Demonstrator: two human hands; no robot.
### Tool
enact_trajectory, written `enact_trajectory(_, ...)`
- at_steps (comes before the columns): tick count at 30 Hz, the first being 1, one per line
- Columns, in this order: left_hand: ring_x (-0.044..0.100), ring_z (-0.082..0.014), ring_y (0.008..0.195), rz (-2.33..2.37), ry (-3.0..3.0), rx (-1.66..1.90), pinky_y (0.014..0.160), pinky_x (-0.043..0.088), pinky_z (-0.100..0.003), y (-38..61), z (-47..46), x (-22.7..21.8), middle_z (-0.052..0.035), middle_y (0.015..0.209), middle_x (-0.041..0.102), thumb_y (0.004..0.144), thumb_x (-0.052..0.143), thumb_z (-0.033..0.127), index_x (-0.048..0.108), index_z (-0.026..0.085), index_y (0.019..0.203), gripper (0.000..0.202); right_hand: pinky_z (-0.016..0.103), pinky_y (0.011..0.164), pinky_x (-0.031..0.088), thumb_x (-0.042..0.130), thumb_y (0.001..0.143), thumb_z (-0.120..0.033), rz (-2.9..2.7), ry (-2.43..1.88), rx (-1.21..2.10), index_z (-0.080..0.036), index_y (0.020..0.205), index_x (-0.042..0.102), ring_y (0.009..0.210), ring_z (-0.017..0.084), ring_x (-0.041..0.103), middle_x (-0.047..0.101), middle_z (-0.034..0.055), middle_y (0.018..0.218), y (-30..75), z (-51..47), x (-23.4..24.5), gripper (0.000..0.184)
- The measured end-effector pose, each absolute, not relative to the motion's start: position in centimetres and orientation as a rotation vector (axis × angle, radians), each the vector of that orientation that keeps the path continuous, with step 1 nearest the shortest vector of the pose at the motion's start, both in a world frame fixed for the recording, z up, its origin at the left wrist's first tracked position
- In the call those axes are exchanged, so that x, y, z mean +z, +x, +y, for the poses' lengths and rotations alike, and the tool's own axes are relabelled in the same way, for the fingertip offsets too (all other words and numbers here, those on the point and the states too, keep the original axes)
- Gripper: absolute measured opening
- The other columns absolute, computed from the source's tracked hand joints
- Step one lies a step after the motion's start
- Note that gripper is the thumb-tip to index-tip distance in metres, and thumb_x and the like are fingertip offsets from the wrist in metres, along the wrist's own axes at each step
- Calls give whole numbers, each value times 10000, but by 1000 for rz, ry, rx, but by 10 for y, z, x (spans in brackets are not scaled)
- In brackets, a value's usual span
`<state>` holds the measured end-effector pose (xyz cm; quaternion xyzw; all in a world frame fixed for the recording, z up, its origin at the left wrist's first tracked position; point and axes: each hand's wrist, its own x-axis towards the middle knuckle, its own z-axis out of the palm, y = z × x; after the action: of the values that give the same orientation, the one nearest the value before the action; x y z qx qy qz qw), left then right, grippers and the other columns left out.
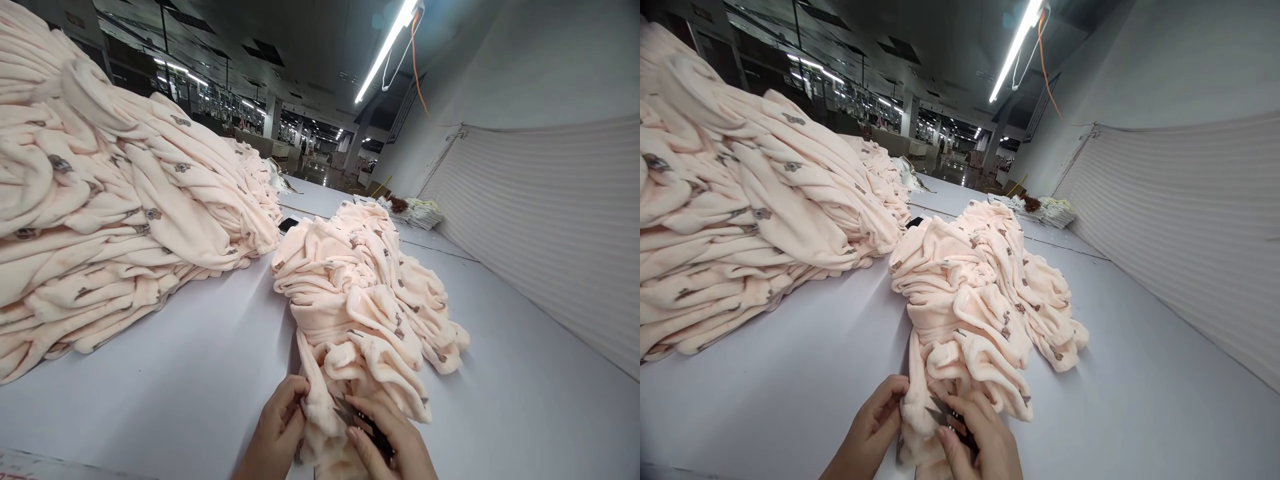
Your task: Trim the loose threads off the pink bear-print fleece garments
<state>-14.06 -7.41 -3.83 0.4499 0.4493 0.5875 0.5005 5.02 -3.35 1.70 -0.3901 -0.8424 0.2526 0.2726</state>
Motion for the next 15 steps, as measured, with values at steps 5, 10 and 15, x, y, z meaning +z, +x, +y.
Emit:
enact_trajectory(5, 477, -166, 777, 1072, 1084, 1433, 734, 424, -266, -141, -72, -37, -4, 819, 491, 864, 482, 238, 539, 214, 848, 64, 252, 716, 561, 588, 857, -258, -2494, -968, 321, -251, 1177, 605, 862, 187, 671, 683, 46, 999, 52, -30, 13, 320)
enact_trajectory(10, 472, -161, 781, 1074, 1100, 1447, 743, 427, -261, -139, -73, -38, -2, 827, 484, 864, 483, 217, 535, 216, 850, 54, 293, 709, 560, 543, 885, -237, -2550, -964, 177, -264, 1161, 605, 852, 203, 671, 697, 32, 989, 43, -31, 17, 284)
enact_trajectory(15, 470, -162, 775, 1080, 1056, 1449, 739, 432, -260, -139, -74, -36, -2, 810, 486, 851, 507, 220, 539, 210, 826, 41, 283, 690, 553, 551, 880, -246, -2515, -970, 209, -277, 1142, 610, 826, 203, 675, 702, 28, 984, 39, -32, 20, 270)
